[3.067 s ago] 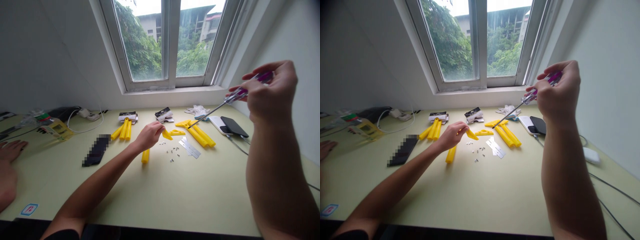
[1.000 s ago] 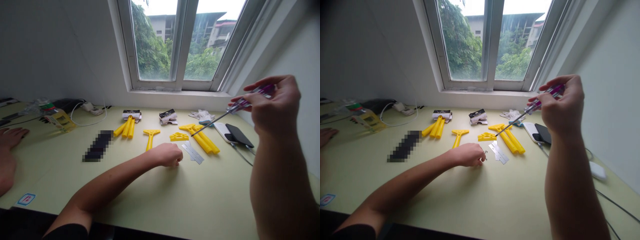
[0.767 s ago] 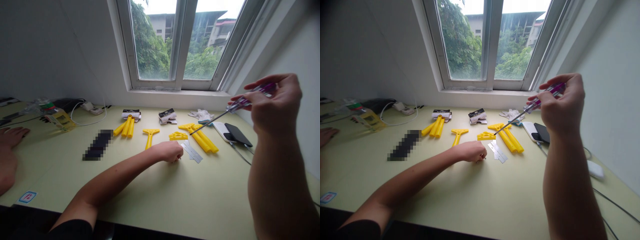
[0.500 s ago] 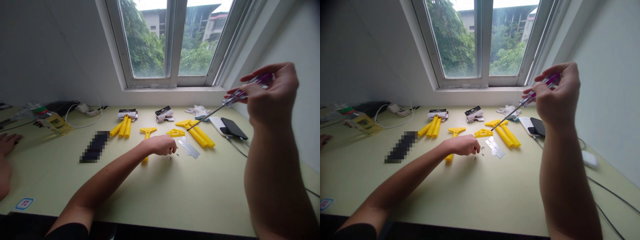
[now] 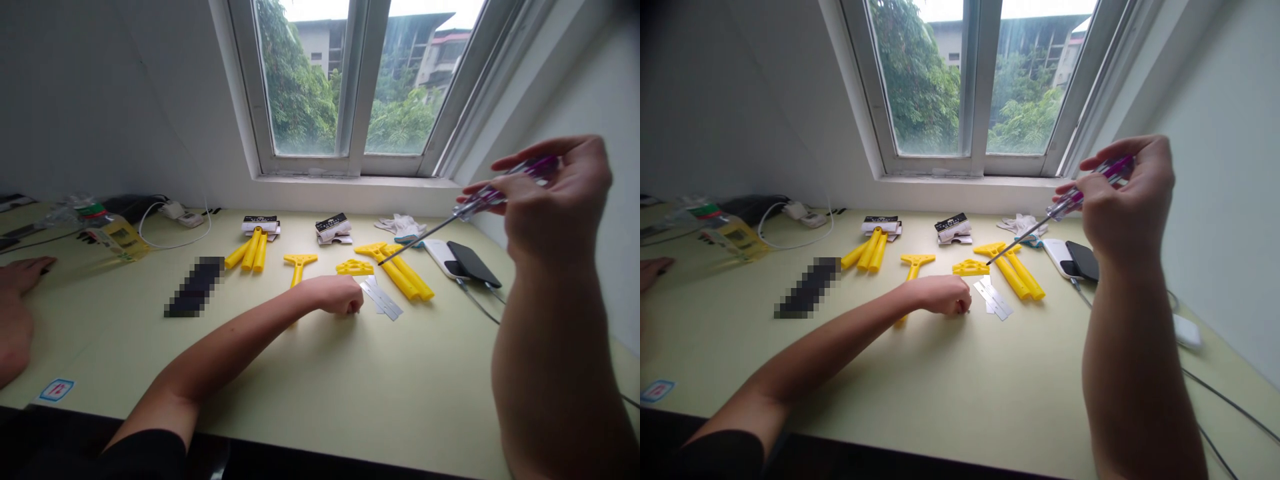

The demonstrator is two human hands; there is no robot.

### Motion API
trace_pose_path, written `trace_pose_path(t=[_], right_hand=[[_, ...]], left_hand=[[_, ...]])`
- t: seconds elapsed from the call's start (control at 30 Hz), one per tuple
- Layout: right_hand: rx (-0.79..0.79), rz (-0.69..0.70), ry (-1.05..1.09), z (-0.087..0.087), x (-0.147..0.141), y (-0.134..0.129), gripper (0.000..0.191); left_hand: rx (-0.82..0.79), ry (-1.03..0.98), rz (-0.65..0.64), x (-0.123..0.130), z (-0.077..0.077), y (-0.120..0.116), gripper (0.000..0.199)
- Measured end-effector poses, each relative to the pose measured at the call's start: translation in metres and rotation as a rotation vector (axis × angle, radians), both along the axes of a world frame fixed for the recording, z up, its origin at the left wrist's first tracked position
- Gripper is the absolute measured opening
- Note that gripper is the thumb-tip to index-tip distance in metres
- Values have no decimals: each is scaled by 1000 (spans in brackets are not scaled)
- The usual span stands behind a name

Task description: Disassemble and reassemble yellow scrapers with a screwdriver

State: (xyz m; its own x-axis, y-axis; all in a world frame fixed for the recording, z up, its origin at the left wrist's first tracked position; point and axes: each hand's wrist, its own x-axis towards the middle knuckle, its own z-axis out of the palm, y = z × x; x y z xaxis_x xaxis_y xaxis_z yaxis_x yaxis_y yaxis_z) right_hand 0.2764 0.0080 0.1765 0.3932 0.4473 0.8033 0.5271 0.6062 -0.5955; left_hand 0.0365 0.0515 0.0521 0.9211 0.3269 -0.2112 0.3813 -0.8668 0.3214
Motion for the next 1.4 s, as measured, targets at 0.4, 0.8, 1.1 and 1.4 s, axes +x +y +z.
trace_pose_path(t=[0.4, 0.8, 1.1, 1.4], right_hand=[[14, -6, -2, 1, 0, 2, 36], [14, 0, -25, 1, -2, 1, 36], [75, 4, -50, 0, 0, 1, 38], [127, 26, -79, -1, 2, 1, 40]], left_hand=[[57, -183, 90, -2, -3, 12, 17], [121, -101, 176, -31, -8, -7, 17], [204, -199, 313, -45, 4, 14, 11], [146, -211, 94, -28, -3, -26, 19]])
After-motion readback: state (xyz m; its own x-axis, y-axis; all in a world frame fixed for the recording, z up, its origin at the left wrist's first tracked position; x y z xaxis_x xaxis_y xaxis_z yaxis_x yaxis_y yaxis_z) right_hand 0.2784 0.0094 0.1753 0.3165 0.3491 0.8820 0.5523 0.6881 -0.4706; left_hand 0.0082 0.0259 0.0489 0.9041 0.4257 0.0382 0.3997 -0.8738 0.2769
